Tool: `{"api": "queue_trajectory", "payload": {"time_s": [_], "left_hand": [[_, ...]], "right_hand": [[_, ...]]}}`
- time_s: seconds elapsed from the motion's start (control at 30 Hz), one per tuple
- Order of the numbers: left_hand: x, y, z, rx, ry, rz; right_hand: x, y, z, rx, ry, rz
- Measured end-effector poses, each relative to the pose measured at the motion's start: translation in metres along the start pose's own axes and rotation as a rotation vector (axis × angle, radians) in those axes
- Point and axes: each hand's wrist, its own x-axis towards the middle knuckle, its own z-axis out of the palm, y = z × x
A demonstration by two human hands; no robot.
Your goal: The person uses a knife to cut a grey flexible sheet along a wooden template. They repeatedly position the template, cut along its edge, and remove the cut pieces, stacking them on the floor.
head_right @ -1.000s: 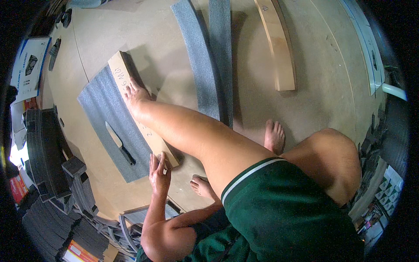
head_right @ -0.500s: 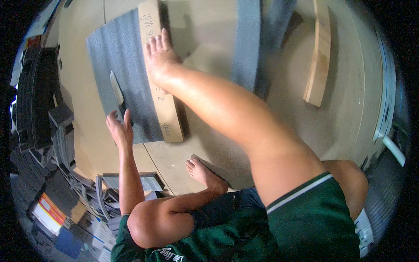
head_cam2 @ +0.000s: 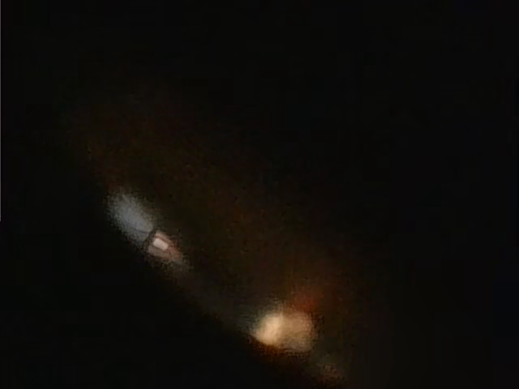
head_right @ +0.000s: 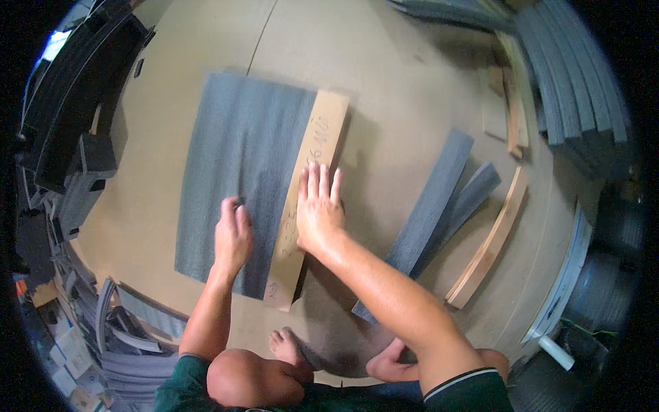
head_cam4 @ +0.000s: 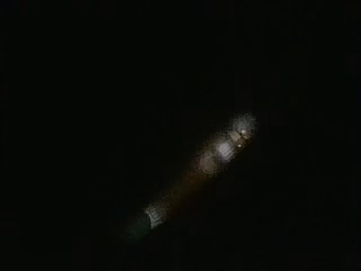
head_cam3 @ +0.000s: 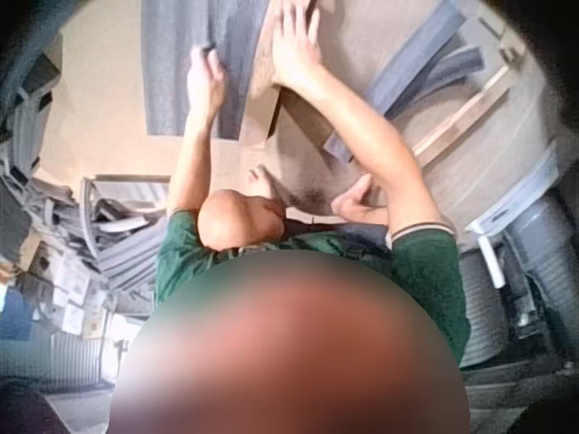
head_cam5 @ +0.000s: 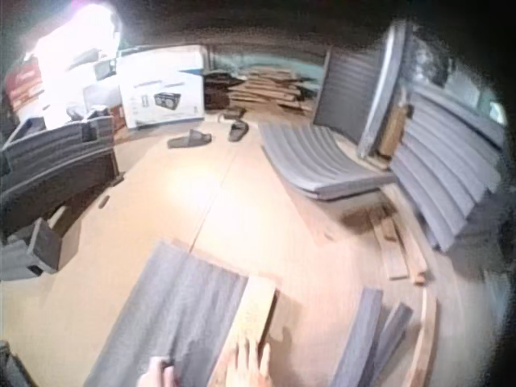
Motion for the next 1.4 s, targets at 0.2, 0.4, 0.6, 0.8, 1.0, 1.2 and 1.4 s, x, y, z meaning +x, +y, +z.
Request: {"api": "queue_trajectory", "payload": {"time_s": [0.2,0.4,0.6,0.8,1.0,1.2,1.4], "left_hand": [[0.102,0.085,0.042,0.062,-0.039,0.118],[0.132,0.126,0.051,0.211,-0.199,0.052],[0.129,0.132,0.064,0.286,-0.224,0.07],[0.145,0.139,0.079,0.22,-0.231,0.07],[0.145,0.13,0.079,0.199,-0.251,0.094],[0.065,0.082,0.048,0.267,-0.384,0.043],[-0.053,0.011,0.004,0.365,-0.562,-0.028]], "right_hand": [[0.002,-0.005,-0.015,-0.112,-0.152,-0.01],[0.003,-0.005,-0.023,-0.087,-0.206,-0.02],[0.003,-0.004,-0.009,-0.053,-0.112,-0.045],[0.004,-0.002,-0.01,-0.056,-0.097,-0.087],[0.005,-0.005,-0.011,-0.1,-0.106,-0.046],[0.004,-0.007,-0.013,-0.147,-0.108,-0.006],[0.004,-0.013,-0.018,-0.202,-0.053,0.031]]}}
